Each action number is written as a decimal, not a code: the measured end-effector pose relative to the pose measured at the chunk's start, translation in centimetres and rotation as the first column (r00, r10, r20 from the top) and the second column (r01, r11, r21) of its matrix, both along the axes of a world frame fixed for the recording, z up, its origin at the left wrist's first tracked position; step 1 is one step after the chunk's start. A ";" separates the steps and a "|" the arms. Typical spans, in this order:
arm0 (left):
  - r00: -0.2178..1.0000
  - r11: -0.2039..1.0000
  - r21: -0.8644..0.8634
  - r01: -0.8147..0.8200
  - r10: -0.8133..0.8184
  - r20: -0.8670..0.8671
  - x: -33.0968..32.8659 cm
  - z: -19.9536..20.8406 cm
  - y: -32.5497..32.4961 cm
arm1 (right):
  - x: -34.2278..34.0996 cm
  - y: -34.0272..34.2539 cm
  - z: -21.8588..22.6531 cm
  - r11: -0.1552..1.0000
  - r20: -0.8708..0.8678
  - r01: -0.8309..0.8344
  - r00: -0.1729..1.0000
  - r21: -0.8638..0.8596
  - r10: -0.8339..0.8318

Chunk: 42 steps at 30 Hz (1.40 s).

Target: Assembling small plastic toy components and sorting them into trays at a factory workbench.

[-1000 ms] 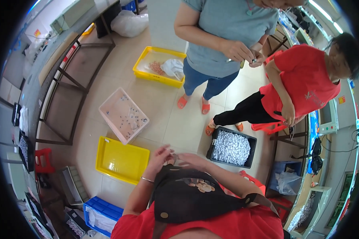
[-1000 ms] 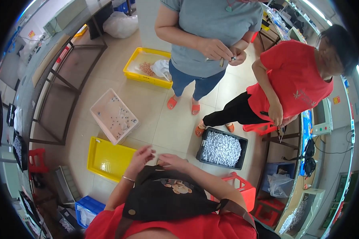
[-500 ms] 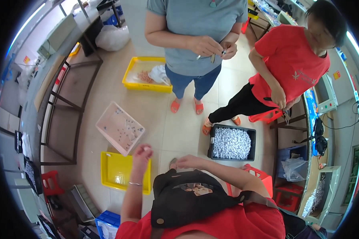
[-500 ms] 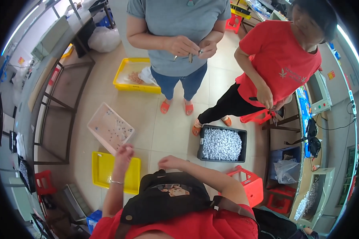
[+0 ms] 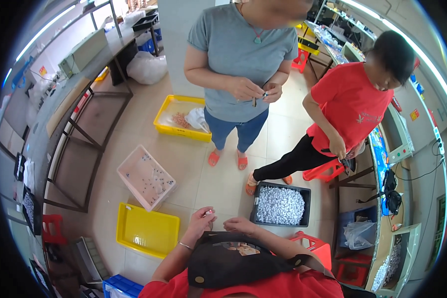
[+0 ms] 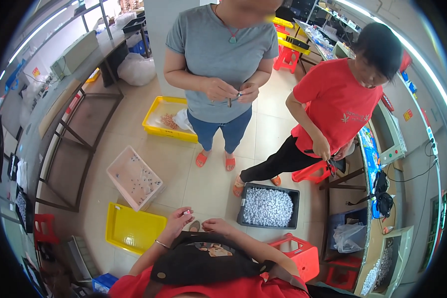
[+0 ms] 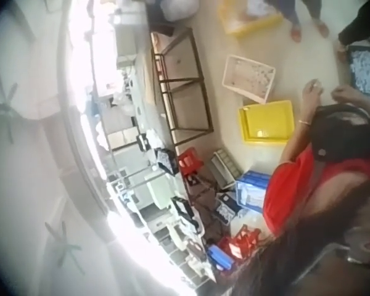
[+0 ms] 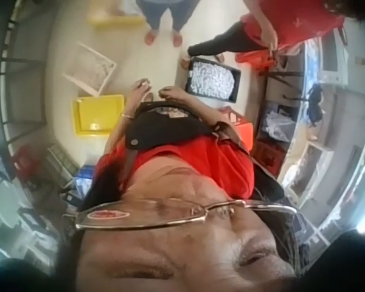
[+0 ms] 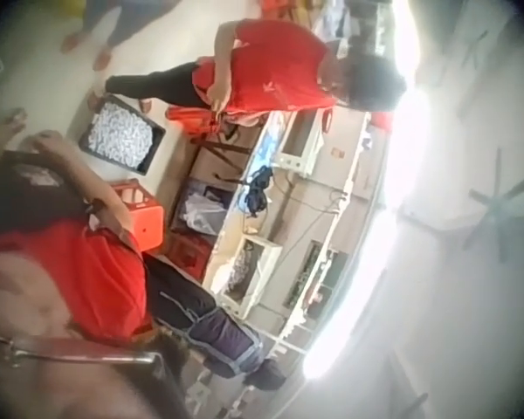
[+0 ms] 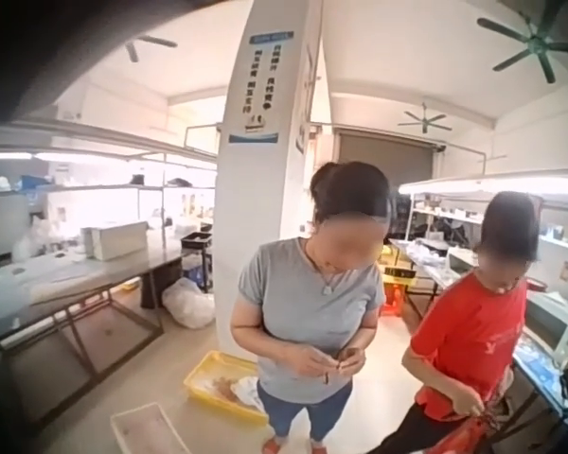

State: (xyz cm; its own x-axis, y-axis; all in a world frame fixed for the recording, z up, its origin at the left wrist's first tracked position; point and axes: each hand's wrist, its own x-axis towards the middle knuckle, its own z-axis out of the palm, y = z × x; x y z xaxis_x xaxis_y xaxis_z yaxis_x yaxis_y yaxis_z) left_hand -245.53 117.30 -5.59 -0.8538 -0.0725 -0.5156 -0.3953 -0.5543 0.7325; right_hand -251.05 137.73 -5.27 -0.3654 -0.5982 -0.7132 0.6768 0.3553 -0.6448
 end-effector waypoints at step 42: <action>0.999 0.998 -0.042 0.044 -0.042 0.034 -0.6 2.5 3.4 | -3.6 2.1 2.9 0.995 -0.569 -0.096 0.819 -0.020 0.067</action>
State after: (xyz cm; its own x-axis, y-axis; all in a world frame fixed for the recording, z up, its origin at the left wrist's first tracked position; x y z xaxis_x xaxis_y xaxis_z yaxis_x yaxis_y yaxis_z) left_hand -246.17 120.75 -3.11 -0.8390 -0.0588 -0.5409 -0.4426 -0.5045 0.7413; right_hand -254.60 139.81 -2.34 -0.6451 -0.6707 -0.3661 0.1562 0.3532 -0.9224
